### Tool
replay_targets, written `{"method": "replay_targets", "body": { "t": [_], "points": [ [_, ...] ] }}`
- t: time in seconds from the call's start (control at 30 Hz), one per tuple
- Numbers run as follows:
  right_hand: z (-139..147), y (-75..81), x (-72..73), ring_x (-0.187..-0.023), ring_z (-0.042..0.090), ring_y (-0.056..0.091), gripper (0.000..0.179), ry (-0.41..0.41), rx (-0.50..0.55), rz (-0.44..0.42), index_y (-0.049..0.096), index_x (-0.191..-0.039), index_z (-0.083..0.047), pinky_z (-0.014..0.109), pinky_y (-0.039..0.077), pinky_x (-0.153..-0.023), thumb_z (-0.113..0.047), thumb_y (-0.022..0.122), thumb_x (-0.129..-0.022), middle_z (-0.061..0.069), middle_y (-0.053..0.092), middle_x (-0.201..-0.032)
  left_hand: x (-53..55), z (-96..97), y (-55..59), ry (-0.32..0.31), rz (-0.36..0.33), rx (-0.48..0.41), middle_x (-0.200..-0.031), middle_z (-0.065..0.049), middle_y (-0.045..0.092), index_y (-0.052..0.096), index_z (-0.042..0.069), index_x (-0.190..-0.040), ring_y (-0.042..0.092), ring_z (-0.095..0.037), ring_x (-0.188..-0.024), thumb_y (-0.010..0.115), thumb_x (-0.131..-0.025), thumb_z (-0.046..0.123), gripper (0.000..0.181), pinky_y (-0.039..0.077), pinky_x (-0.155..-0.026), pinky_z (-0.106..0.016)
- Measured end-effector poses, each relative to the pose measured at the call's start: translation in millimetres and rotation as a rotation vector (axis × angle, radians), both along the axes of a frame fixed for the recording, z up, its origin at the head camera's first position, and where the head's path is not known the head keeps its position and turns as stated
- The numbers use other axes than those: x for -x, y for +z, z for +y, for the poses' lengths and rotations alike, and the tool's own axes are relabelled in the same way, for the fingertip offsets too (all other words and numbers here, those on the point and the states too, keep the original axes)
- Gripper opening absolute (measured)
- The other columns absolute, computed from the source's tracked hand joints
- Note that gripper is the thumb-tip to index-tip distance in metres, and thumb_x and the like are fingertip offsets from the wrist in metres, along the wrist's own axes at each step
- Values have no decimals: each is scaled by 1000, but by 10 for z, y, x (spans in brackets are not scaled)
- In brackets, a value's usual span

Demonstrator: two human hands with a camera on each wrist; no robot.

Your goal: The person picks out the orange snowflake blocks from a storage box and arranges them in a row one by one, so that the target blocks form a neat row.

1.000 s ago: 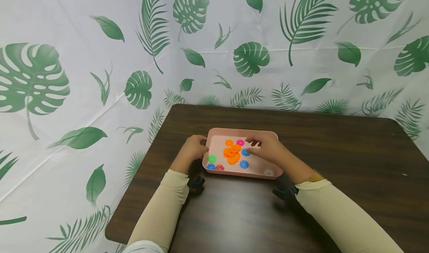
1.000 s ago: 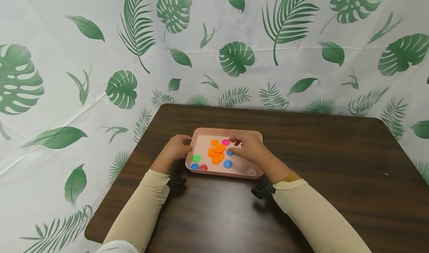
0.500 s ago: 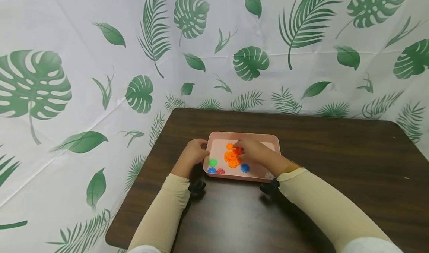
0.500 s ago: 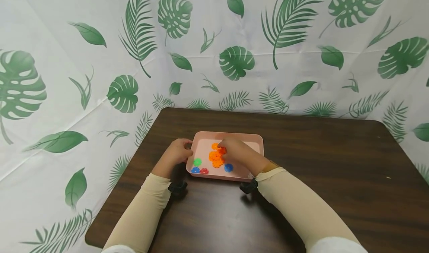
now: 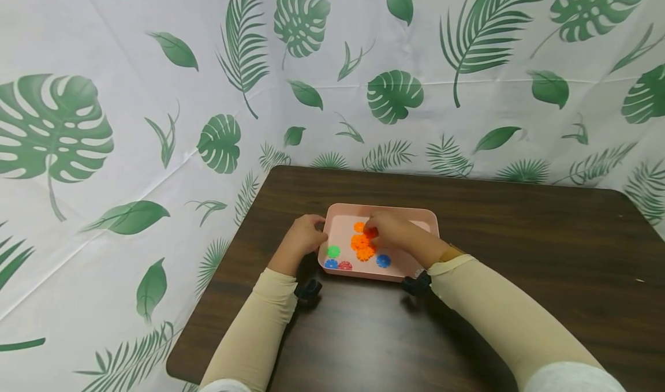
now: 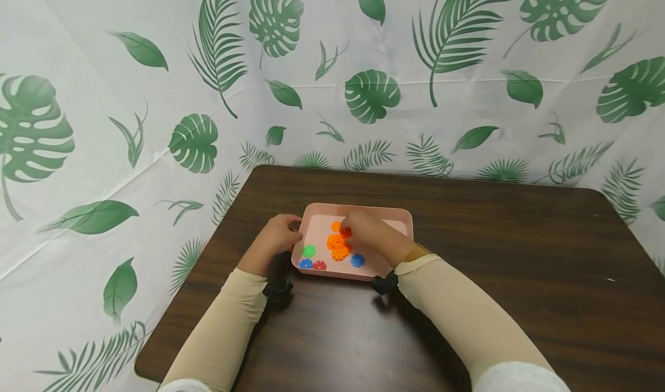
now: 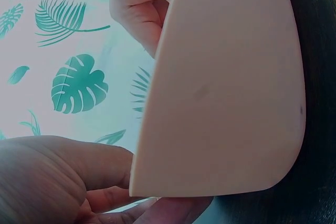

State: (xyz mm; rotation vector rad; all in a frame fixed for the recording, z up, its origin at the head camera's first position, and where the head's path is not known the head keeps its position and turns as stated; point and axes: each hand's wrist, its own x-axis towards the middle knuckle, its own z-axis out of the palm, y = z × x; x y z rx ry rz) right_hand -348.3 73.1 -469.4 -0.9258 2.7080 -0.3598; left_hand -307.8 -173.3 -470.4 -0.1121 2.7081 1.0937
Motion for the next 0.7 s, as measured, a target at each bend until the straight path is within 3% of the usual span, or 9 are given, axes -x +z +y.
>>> {"method": "replay_targets", "body": {
  "t": [0.17,0.4,0.6,0.7],
  "points": [
    [6,-14,37,-93,22,56,29,15,14,15,75,-111,-8,37,52,-93,-21,84,-87,4,64,-103,3,1,4,3,-7,1,-78,-7,69,63,8,-140,66,-21,-58,69,-86,11,55,52,-54,-32],
    [126,83,36,-89,22,58,30,-112,173,-105,74,-109,-9,33,54,-83,-21,86,-84,2,66,-98,8,11,-4,2,-15,1,-78,-9,68,62,7,-141,65,-21,-57,68,-86,10,56,51,-53,-31],
    [384,307,-17,-91,22,60,32,-126,284,-24,76,-112,-7,35,56,-83,-18,86,-84,3,70,-99,11,9,10,8,-23,-19,-87,-10,69,61,6,-142,67,-21,-60,68,-86,10,57,54,-57,-32],
    [618,421,-86,-90,24,60,31,-181,332,14,76,-113,-5,37,56,-80,-16,84,-85,5,70,-99,12,1,11,5,-21,-36,-89,-10,70,60,5,-143,67,-21,-61,68,-86,10,57,56,-58,-33]
  ]
}}
